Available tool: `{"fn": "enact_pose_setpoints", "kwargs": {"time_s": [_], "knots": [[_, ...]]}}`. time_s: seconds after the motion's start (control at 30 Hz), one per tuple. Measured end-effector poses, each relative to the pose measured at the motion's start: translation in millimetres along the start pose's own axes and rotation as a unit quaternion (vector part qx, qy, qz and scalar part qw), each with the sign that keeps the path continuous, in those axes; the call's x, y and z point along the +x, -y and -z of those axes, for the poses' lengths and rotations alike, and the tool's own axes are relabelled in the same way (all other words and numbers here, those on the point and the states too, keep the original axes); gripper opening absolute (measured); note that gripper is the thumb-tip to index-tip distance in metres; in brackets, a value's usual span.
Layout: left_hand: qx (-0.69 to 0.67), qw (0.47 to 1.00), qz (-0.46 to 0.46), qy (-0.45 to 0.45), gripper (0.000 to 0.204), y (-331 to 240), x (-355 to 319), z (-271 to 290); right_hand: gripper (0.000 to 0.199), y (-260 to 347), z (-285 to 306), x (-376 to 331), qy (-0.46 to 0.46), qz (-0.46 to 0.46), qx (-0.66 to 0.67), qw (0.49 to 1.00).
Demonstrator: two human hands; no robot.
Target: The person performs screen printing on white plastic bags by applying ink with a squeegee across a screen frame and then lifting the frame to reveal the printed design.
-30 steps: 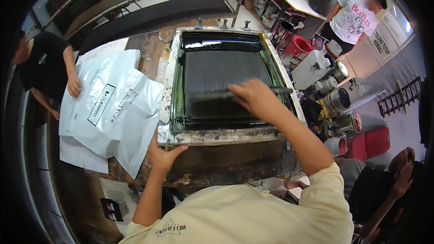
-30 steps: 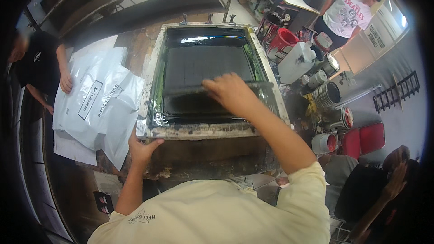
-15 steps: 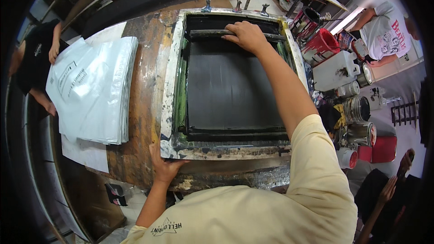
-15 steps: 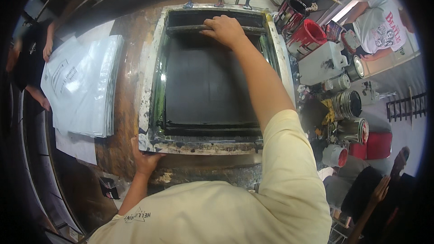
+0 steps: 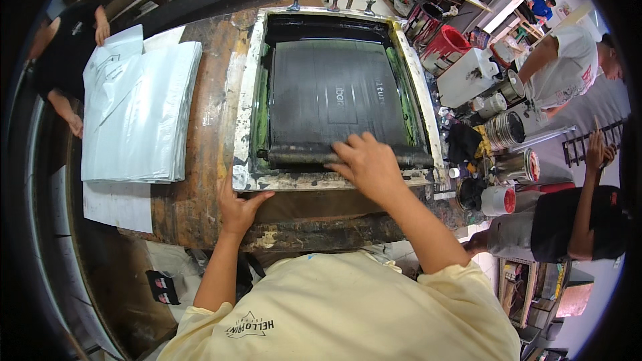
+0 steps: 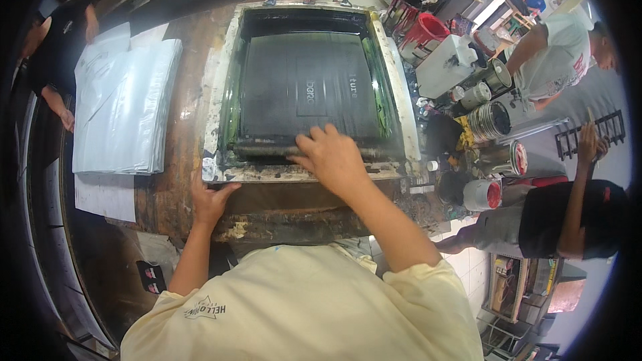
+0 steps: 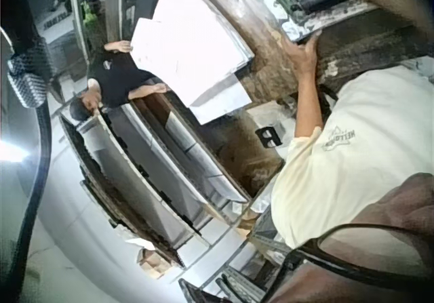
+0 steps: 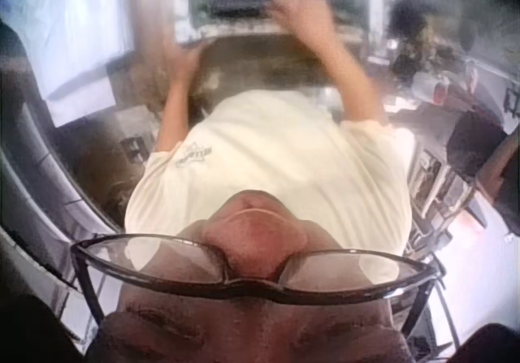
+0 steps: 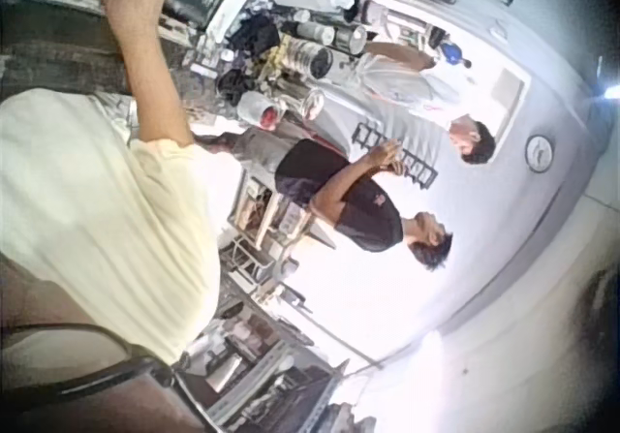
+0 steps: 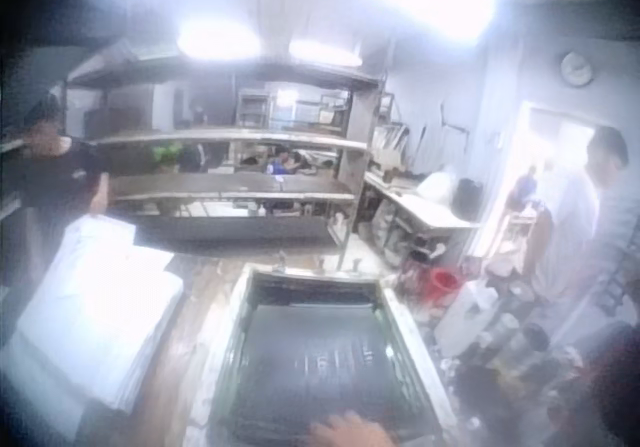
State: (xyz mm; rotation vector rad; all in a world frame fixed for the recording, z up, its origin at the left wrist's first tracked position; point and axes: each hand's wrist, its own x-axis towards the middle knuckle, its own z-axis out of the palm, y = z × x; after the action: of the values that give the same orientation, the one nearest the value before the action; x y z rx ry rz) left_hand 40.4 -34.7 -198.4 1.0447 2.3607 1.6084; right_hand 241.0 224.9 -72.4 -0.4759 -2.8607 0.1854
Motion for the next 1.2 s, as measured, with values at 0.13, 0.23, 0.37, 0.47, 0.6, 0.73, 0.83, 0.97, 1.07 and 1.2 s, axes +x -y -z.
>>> {"fn": "enact_pose_setpoints", "kwargs": {"time_s": [0.13, 0.23, 0.37, 0.47, 0.6, 0.73, 0.83, 0.97, 1.07, 1.2], "knots": [[0.007, 1.000, 0.009, 0.009, 0.099, -13.2, 4.7, 3.5, 0.038, 2.5, 9.2, -5.5, 0.006, -0.009, -0.001, 1.000], [0.108, 0.992, -0.056, -0.025, 0.070, -20.9, 7.6, 8.4, 0.036, -5.7, 7.8, -2.8, 0.009, -0.004, 0.018, 1.000], [0.157, 0.987, -0.039, 0.001, 0.061, -24.7, 9.0, 12.3, 0.039, 2.3, -4.6, -21.1, 0.040, 0.006, 0.011, 0.999], [0.170, 0.985, -0.040, 0.009, 0.061, -24.8, 10.7, 12.3, 0.046, 8.9, -16.6, -30.1, 0.036, 0.010, 0.003, 0.999], [0.171, 0.985, -0.009, 0.035, 0.061, -25.8, 12.2, 12.0, 0.049, -6.5, -29.5, -7.7, 0.002, 0.025, 0.005, 1.000], [0.167, 0.984, 0.029, 0.050, 0.065, -27.9, 11.8, 14.3, 0.043, -44.2, -42.8, 53.5, -0.029, 0.028, -0.002, 0.999], [0.142, 0.988, 0.033, 0.054, 0.072, -28.2, 11.3, 16.1, 0.040, -76.4, -55.0, 108.5, -0.045, 0.035, -0.020, 0.998], [0.110, 0.991, 0.051, 0.049, 0.082, -26.3, 9.9, 16.4, 0.035, -119.9, -72.7, 180.1, -0.068, 0.052, -0.046, 0.995], [0.102, 0.992, 0.053, 0.045, 0.082, -24.7, 6.5, 16.2, 0.035, -149.7, -83.1, 229.1, -0.086, 0.062, -0.060, 0.993], [0.095, 0.994, 0.043, 0.029, 0.082, -18.7, 2.7, 16.2, 0.039, -173.2, -76.4, 268.1, -0.062, 0.065, -0.055, 0.994]]}}
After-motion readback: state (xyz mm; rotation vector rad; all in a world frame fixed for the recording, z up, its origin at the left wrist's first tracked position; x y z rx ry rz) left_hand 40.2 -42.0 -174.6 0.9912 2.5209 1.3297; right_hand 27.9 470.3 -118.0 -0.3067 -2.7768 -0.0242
